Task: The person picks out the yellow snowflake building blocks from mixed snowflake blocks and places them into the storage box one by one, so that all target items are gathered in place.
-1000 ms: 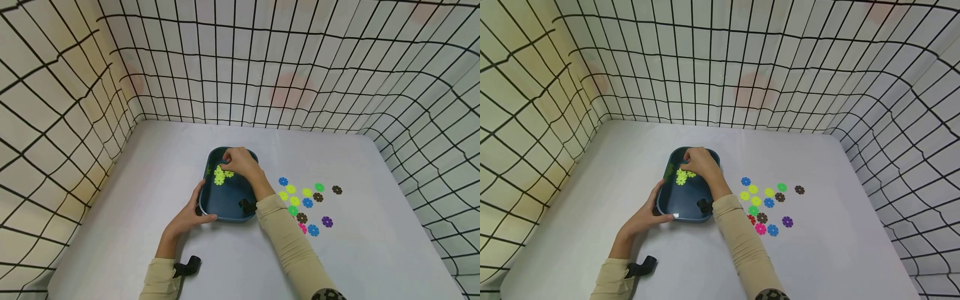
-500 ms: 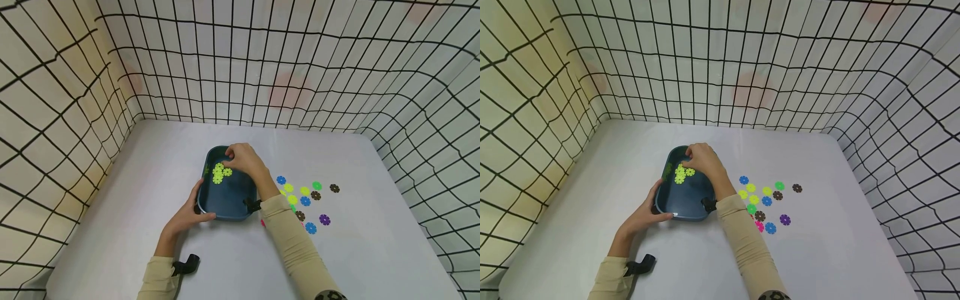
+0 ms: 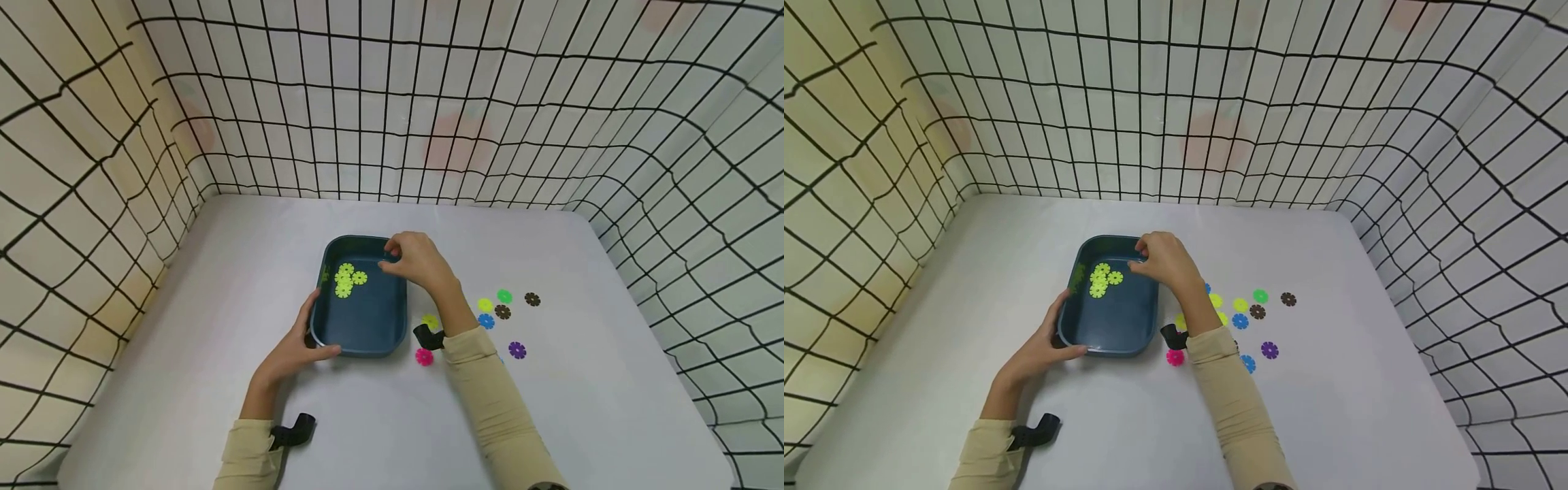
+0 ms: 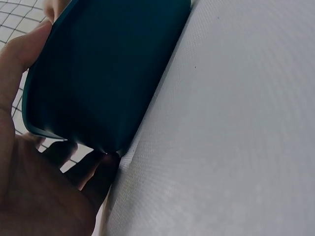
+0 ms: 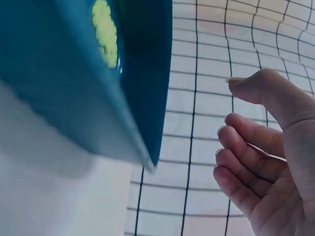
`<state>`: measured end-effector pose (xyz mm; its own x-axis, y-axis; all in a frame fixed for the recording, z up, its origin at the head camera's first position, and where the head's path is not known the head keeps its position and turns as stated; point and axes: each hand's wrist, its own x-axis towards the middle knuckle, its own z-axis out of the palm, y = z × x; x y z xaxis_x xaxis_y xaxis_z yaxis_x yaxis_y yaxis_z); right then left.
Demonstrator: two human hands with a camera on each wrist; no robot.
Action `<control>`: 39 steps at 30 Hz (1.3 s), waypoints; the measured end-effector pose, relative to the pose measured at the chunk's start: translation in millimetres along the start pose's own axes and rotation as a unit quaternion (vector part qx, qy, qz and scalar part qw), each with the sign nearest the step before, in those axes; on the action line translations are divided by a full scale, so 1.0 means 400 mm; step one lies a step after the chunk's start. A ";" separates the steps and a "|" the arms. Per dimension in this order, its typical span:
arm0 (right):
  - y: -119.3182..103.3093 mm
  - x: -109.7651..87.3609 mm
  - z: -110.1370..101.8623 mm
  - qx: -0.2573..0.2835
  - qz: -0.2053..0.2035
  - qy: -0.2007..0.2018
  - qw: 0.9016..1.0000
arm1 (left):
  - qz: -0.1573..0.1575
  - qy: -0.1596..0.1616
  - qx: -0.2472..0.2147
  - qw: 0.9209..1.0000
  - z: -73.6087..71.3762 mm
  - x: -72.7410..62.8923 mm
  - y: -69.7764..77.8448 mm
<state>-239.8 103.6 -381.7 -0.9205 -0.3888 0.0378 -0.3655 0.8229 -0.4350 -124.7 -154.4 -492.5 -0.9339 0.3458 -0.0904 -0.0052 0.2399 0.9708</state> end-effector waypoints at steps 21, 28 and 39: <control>0.120 -0.160 -0.016 0.013 0.054 0.030 0.998 | -0.003 0.003 0.022 1.000 -0.018 -0.009 0.001; 0.139 -0.183 -0.017 0.027 0.058 0.036 0.997 | -0.002 -0.003 0.022 1.000 -0.010 -0.005 -0.003; 0.159 -0.200 0.004 0.049 0.076 0.015 0.996 | 0.005 -0.010 0.011 1.000 0.003 0.004 -0.003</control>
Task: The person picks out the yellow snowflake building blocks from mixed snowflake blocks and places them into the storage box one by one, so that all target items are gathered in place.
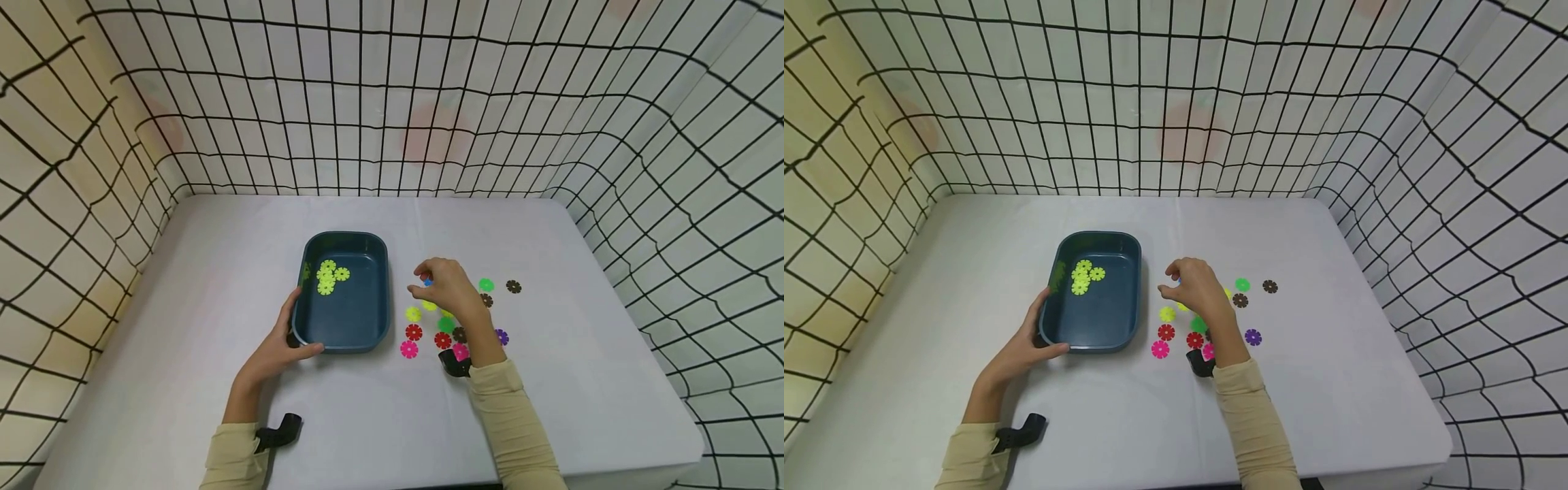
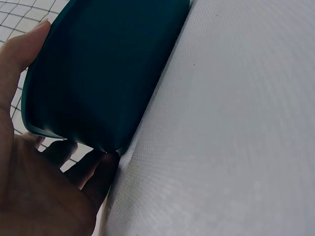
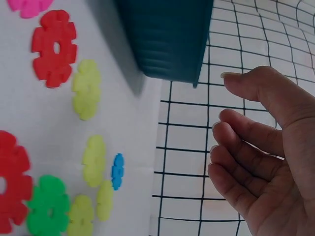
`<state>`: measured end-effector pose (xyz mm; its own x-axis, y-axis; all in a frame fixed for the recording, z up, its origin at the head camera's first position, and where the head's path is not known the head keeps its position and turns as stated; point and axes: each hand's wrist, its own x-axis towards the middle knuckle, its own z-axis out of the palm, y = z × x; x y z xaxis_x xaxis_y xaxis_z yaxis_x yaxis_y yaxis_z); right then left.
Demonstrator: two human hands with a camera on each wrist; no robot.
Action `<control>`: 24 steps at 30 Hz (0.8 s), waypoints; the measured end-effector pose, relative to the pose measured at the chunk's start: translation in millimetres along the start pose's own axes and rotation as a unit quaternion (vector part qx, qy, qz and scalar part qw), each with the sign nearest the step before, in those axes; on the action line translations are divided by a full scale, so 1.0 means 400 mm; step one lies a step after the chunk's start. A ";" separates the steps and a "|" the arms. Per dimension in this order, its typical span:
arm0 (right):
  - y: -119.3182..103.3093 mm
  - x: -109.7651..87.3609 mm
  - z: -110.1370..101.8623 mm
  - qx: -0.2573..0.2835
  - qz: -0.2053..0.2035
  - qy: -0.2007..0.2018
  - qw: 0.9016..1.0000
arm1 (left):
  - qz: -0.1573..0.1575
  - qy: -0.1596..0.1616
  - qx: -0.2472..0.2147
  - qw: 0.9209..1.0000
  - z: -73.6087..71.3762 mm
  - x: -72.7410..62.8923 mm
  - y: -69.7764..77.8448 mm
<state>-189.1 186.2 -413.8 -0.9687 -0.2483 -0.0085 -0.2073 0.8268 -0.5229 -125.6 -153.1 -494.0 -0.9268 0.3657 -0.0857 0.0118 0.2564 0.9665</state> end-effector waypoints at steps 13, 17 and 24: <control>0.028 -0.015 0.063 -0.008 0.014 -0.017 1.000 | -0.007 0.001 -0.004 1.000 0.001 -0.001 0.003; 0.037 -0.019 0.081 -0.002 0.023 -0.026 0.999 | -0.006 0.001 -0.005 1.000 0.001 -0.001 0.003; 0.053 -0.025 0.112 0.002 0.062 -0.046 0.997 | -0.002 0.001 -0.005 1.000 0.001 -0.001 0.003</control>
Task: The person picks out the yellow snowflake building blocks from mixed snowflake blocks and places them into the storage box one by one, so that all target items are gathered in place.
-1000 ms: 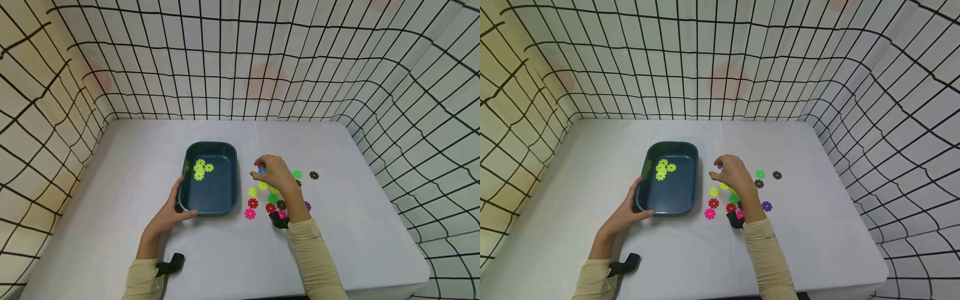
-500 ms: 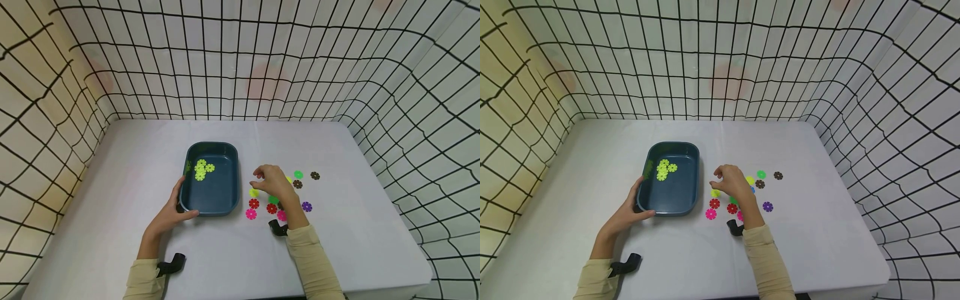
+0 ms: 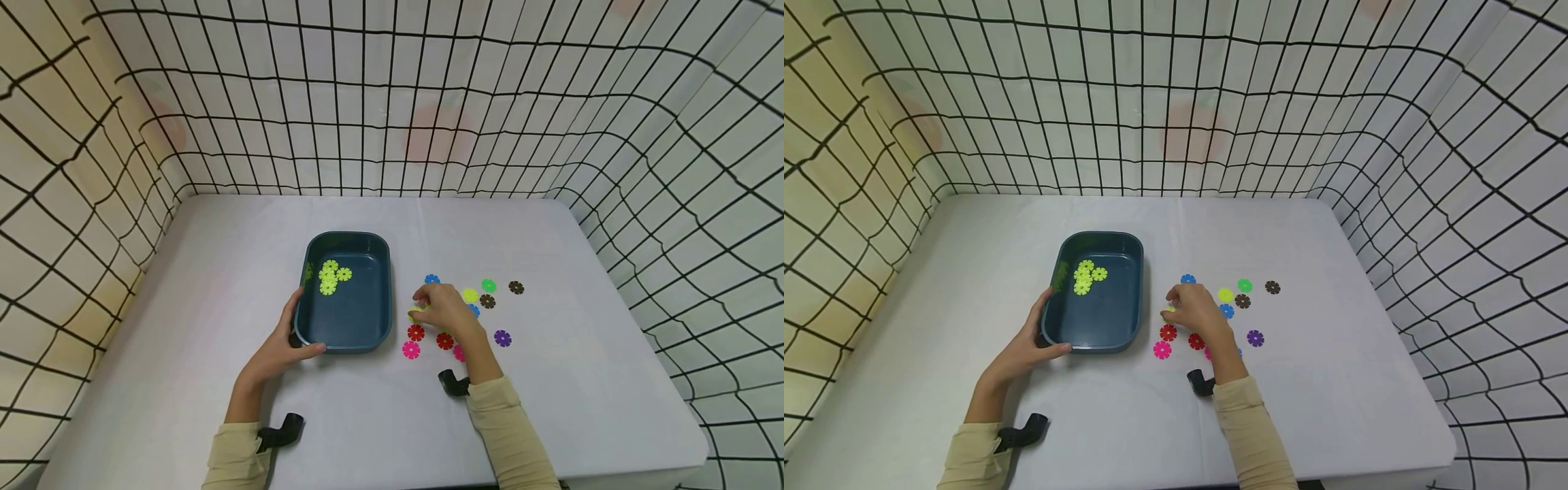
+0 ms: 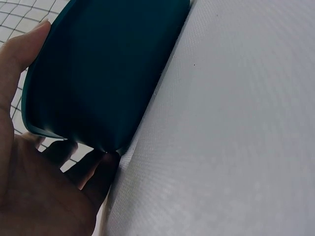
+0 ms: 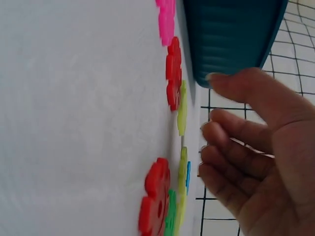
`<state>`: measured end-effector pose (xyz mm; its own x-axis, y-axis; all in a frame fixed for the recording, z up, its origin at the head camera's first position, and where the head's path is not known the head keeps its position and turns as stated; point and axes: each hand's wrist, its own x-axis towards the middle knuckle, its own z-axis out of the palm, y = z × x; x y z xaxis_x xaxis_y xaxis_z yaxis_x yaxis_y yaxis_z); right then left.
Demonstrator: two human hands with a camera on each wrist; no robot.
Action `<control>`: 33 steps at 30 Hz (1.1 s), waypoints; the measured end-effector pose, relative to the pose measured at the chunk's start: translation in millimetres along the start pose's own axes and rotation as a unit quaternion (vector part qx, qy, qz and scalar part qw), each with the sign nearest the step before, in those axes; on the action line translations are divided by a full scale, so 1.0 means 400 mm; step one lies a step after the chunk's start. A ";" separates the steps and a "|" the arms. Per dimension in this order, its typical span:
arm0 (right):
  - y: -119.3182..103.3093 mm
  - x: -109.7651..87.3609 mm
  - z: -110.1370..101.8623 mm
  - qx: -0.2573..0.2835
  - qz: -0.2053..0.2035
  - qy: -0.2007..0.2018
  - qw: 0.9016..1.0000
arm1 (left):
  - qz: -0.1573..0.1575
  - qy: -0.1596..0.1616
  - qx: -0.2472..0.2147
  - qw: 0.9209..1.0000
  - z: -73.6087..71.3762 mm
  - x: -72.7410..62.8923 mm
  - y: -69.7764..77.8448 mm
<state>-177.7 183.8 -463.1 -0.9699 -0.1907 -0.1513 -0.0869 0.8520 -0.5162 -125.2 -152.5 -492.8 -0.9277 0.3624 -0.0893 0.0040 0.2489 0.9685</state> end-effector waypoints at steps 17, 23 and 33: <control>0.020 -0.011 0.026 -0.011 0.008 0.003 1.000 | -0.001 0.004 0.001 1.000 -0.001 0.000 0.000; 0.020 -0.013 0.029 0.005 0.006 0.002 1.000 | 0.000 0.003 0.003 1.000 -0.002 -0.002 -0.001; 0.023 -0.010 0.034 0.015 0.017 -0.003 1.000 | -0.007 0.003 0.001 1.000 -0.002 0.000 0.002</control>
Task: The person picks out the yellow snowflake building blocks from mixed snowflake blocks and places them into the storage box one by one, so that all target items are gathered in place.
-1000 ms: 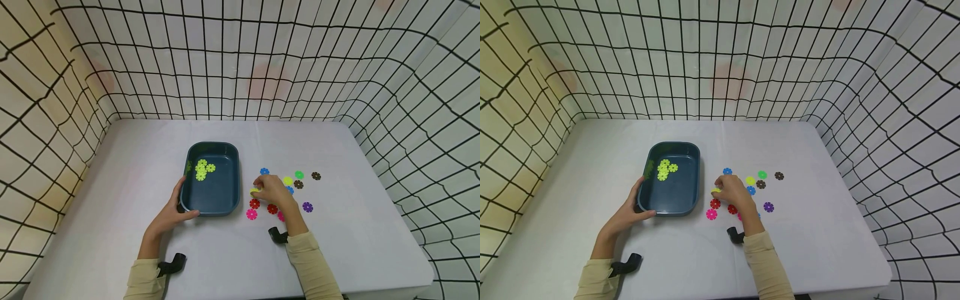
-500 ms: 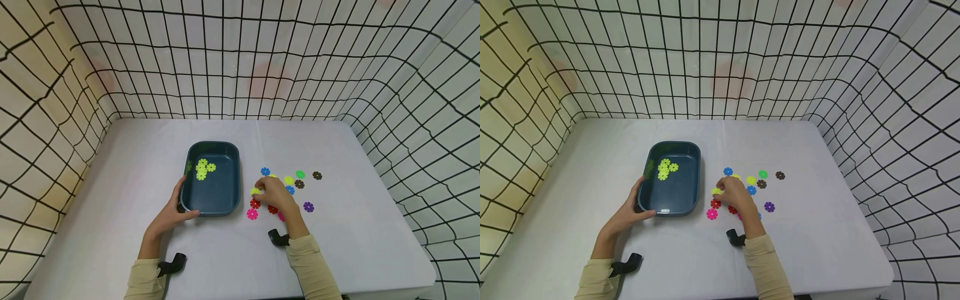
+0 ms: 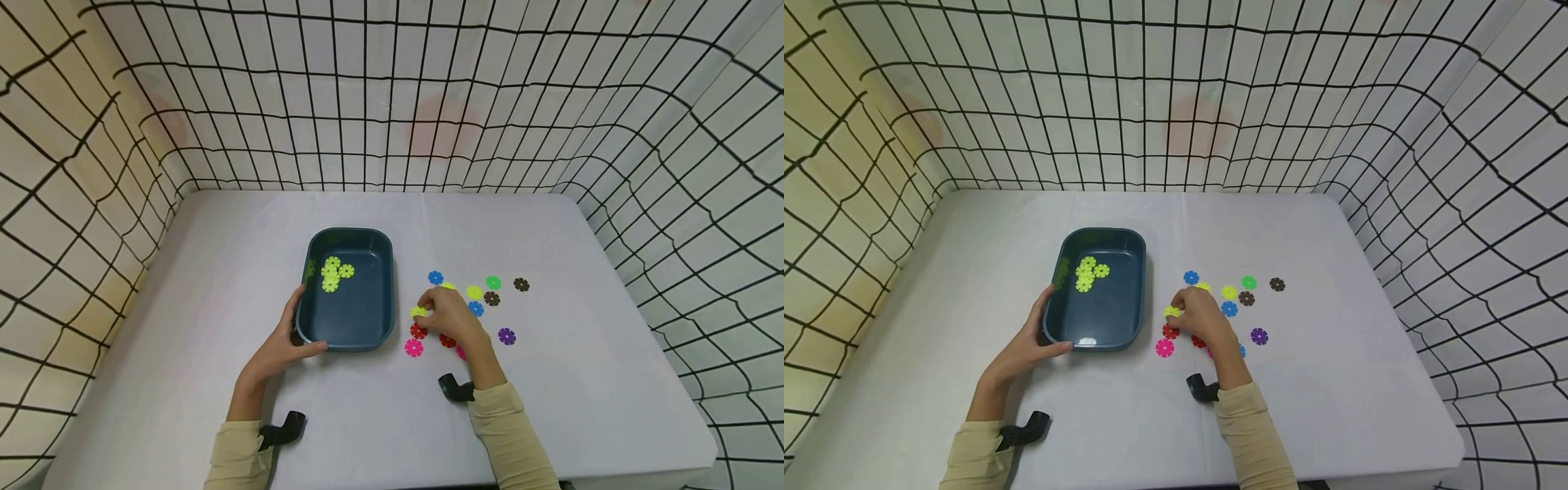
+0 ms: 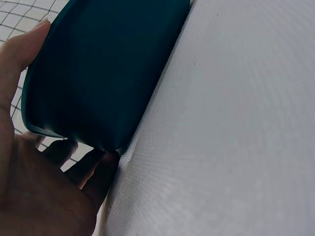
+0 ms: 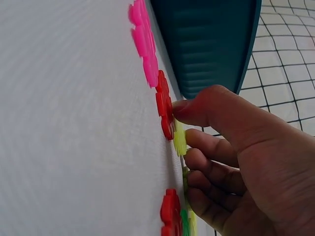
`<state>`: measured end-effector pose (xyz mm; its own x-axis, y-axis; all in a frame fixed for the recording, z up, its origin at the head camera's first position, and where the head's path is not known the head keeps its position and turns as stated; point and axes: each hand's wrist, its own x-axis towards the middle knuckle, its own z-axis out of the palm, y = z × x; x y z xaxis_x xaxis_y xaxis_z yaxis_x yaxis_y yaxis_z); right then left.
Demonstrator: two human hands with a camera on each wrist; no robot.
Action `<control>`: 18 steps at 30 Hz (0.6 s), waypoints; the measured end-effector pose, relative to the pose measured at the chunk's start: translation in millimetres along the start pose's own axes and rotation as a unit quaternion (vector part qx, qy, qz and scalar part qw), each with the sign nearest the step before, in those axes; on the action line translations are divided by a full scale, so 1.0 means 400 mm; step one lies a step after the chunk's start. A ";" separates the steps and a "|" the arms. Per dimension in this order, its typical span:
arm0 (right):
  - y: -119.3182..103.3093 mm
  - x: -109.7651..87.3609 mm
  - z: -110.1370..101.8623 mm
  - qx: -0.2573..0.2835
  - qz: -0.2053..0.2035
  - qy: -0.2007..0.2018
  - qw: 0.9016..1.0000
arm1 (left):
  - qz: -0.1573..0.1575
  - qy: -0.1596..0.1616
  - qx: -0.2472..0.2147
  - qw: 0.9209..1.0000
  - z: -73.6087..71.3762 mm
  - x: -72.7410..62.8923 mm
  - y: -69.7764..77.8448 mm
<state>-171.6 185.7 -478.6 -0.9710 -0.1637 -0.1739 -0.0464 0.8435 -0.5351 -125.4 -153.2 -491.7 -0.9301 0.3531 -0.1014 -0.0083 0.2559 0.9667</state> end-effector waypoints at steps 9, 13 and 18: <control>-0.007 -0.001 0.002 -0.014 -0.004 0.005 1.000 | -0.002 0.001 0.001 1.000 -0.003 -0.001 -0.001; -0.007 -0.002 0.000 -0.011 -0.005 0.011 1.000 | 0.002 0.001 0.002 1.000 -0.003 0.002 -0.002; -0.004 -0.002 0.001 -0.006 -0.005 0.015 1.000 | 0.007 0.001 0.001 1.000 -0.003 0.005 -0.002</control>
<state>-170.8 184.2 -478.0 -0.9769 -0.1581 -0.1437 -0.0597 0.8478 -0.5269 -127.7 -154.0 -492.5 -0.9308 0.3549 -0.0873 0.0059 0.2534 0.9673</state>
